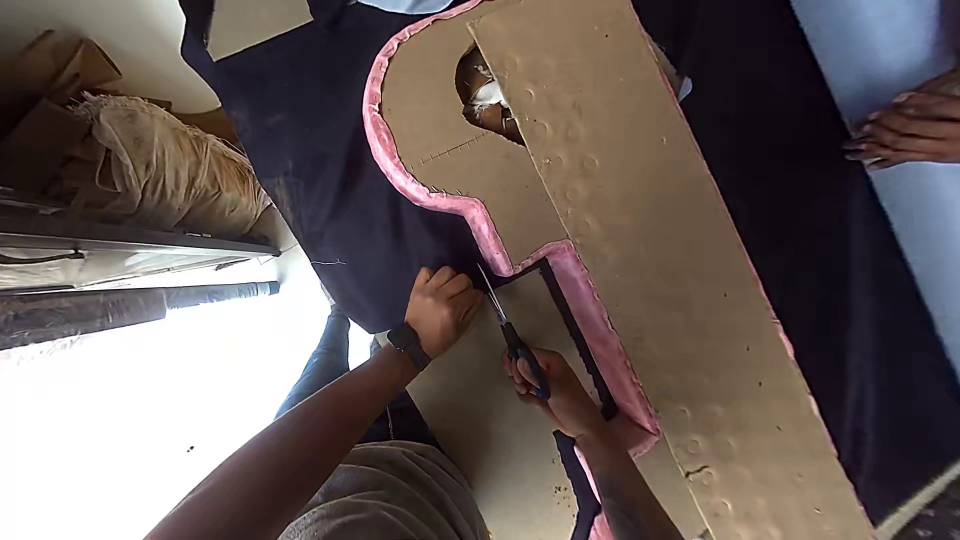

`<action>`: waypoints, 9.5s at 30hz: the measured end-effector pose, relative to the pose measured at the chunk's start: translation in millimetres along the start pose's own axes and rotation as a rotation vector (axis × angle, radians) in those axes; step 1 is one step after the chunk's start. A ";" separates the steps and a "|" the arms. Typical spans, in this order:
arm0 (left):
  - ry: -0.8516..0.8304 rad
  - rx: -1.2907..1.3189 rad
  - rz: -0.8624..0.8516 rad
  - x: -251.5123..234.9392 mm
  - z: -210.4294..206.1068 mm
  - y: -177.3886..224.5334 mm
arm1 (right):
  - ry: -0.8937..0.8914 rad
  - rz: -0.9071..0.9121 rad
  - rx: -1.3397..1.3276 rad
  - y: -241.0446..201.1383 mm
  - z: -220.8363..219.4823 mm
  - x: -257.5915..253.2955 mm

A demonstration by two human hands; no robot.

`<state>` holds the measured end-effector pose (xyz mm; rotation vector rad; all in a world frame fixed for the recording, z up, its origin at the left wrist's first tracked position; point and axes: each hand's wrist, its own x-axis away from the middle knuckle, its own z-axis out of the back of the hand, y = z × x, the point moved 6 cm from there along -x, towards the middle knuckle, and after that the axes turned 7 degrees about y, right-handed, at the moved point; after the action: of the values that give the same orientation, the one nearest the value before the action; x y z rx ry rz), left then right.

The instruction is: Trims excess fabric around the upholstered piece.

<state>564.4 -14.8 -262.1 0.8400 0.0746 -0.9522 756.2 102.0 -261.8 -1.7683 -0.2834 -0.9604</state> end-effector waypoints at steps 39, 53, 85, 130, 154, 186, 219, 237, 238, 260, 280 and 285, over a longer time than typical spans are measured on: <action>0.157 0.298 0.099 6.3 56.7 -18.8 | -0.165 0.121 0.059 -60.5 -17.3 -73.4; 0.360 0.506 0.429 2.9 84.7 -44.9 | 0.309 0.780 1.955 -200.3 -36.8 18.6; 0.370 0.482 0.328 3.1 87.9 -34.3 | 0.153 1.030 2.158 -213.7 -62.8 -41.1; 0.344 0.578 0.180 42.5 158.7 -58.0 | 0.188 1.060 1.897 -199.6 -114.5 -91.0; 0.000 0.838 -0.024 24.3 233.4 -102.8 | 0.533 0.905 1.682 -171.3 -179.0 -126.8; 0.086 0.980 0.461 -15.8 334.4 -148.0 | -0.114 0.078 -0.235 -132.4 -227.3 -182.5; -0.635 0.066 -0.534 -421.2 131.0 -364.0 | 0.532 0.152 -0.570 -225.6 -369.2 -292.2; -0.702 0.290 -0.423 -349.0 140.4 -387.8 | 0.579 0.248 -0.972 -193.0 -415.4 -279.7; -0.690 0.309 -0.436 -353.0 147.1 -387.3 | 0.557 0.260 -0.988 -190.6 -418.2 -280.4; -0.795 0.218 -0.538 -377.1 143.1 -389.6 | 0.687 0.399 -1.123 -258.9 -392.3 -345.0; -0.776 0.437 -0.486 -506.3 182.6 -404.1 | 1.089 0.401 -1.203 -347.6 -322.2 -418.1; -0.697 0.469 -0.444 -544.5 199.3 -404.6 | 1.137 0.377 -1.201 -376.0 -283.8 -431.1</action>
<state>-122.4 107.9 -147.1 0.8876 -0.6066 -1.6778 118.1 117.6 -279.9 -1.7518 1.5629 -1.8302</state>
